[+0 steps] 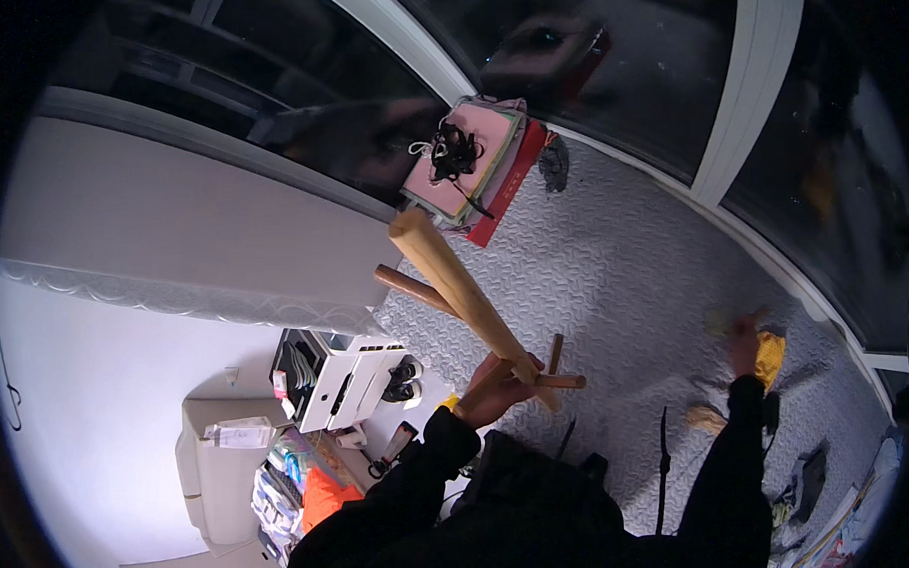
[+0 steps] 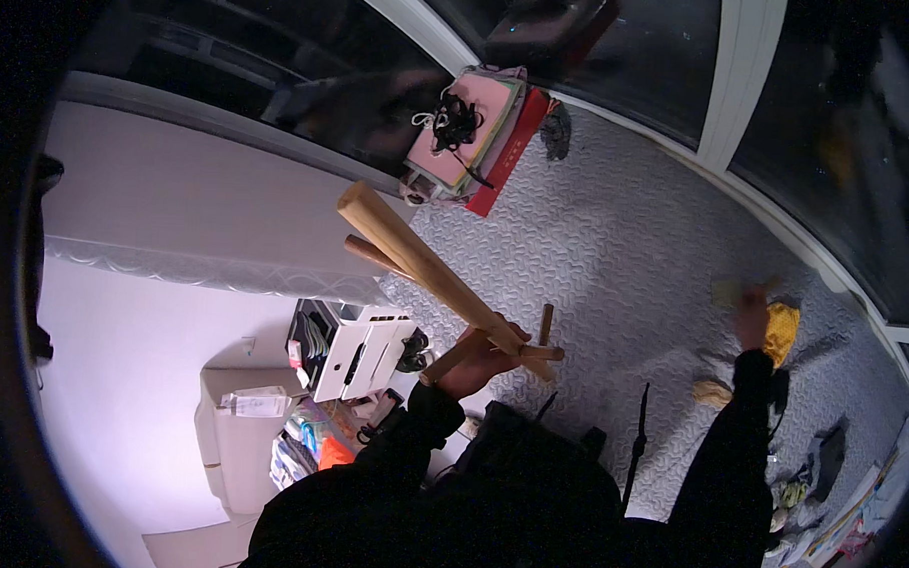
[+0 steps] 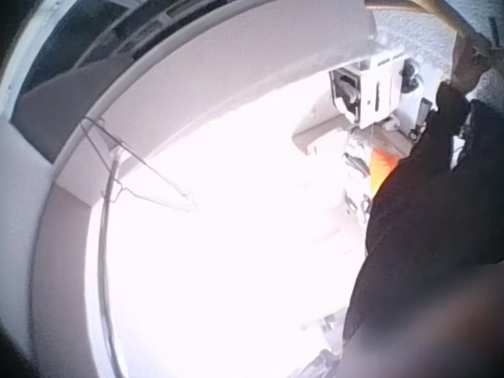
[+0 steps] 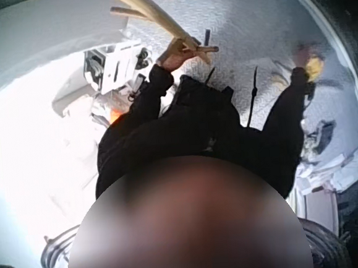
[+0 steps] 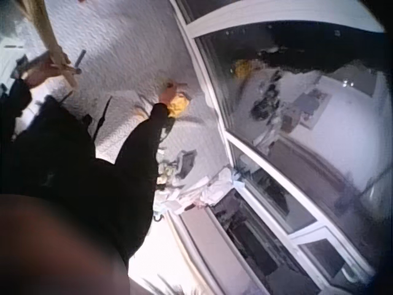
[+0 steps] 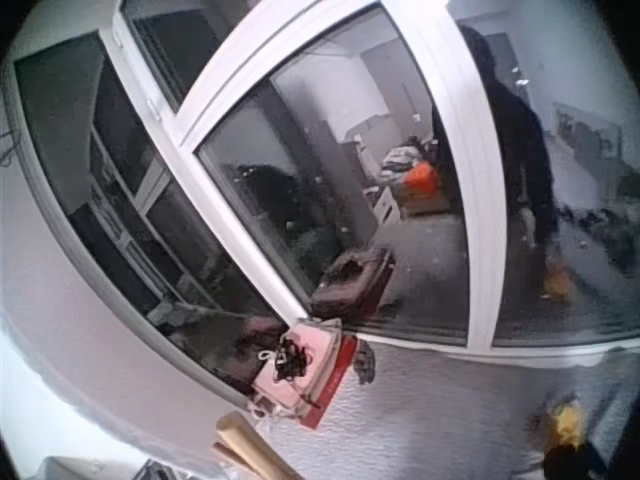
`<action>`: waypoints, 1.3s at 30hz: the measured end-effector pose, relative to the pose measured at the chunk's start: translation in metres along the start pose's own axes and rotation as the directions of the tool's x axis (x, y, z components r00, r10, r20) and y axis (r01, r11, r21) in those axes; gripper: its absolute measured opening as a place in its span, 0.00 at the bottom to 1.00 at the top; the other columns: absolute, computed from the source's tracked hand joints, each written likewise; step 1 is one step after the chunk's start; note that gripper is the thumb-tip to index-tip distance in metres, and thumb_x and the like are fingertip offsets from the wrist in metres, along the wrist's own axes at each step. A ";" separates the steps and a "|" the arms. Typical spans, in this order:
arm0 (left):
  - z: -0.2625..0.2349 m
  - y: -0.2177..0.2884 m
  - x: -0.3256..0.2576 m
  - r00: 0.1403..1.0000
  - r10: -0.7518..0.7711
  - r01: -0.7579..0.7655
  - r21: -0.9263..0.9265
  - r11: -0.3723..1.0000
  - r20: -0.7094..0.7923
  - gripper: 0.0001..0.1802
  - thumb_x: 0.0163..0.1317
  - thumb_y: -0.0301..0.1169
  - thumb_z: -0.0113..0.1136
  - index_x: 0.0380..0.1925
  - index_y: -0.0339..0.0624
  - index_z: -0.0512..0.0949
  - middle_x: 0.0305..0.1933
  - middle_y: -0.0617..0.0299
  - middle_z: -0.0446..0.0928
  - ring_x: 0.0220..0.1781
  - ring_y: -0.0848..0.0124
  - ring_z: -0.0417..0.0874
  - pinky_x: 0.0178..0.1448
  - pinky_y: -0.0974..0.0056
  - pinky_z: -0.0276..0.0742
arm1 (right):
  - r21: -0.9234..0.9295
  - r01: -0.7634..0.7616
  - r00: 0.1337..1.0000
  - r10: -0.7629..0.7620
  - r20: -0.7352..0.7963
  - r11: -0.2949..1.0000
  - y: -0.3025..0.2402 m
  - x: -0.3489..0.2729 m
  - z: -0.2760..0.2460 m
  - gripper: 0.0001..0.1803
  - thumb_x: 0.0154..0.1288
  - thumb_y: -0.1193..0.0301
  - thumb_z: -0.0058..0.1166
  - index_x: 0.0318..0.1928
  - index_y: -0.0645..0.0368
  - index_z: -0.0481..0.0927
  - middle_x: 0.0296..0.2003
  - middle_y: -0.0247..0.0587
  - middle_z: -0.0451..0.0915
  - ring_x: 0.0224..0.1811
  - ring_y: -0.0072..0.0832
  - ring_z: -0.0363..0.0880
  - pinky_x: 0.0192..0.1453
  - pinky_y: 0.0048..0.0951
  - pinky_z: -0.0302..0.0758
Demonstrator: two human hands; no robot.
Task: The person assembles a wooden coat rack by inserting several dowels into a central pole. They then handle a pink box, a white cloth, and a black pouch, placing items on a cluttered table.
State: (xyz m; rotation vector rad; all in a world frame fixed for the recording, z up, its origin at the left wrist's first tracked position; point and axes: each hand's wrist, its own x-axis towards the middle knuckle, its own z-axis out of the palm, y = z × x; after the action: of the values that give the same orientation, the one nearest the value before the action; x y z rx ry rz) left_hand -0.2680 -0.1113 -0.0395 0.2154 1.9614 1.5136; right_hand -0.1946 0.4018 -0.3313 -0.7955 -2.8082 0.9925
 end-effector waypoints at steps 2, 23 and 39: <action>0.006 -0.003 -0.002 0.999 0.030 -0.030 -0.011 0.999 -0.021 0.21 0.58 0.18 0.64 0.51 0.40 0.71 0.51 0.58 0.76 0.56 0.64 0.78 0.60 0.58 0.76 | 0.167 0.019 0.997 -0.005 -0.080 0.986 -0.047 -0.042 -0.006 0.17 0.66 0.70 0.51 0.55 0.55 0.72 0.39 0.47 0.78 0.42 0.44 0.77 0.44 0.42 0.73; 0.030 0.054 -0.090 0.884 0.398 -0.281 -0.402 0.871 0.245 0.44 0.57 0.16 0.61 0.71 0.43 0.53 0.55 0.54 0.73 0.61 0.61 0.75 0.66 0.55 0.70 | 0.867 0.053 0.993 -0.116 0.006 0.495 -0.351 -0.314 -0.140 0.20 0.69 0.77 0.50 0.60 0.59 0.68 0.39 0.40 0.80 0.32 0.18 0.73 0.35 0.23 0.73; 0.028 -0.008 -0.118 0.912 0.379 -0.318 -0.313 0.895 0.157 0.37 0.60 0.19 0.59 0.68 0.42 0.57 0.54 0.60 0.71 0.59 0.68 0.74 0.63 0.59 0.71 | 0.605 -0.006 0.964 -0.157 0.216 0.796 -0.324 -0.357 -0.071 0.16 0.68 0.71 0.53 0.54 0.62 0.77 0.30 0.41 0.81 0.29 0.25 0.78 0.35 0.26 0.75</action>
State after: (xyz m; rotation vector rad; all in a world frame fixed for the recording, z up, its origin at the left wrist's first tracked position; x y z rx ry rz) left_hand -0.1578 -0.1494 -0.0050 0.6103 1.5704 1.8926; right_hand -0.0164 0.0546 -0.0399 -0.4845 -2.4028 1.9490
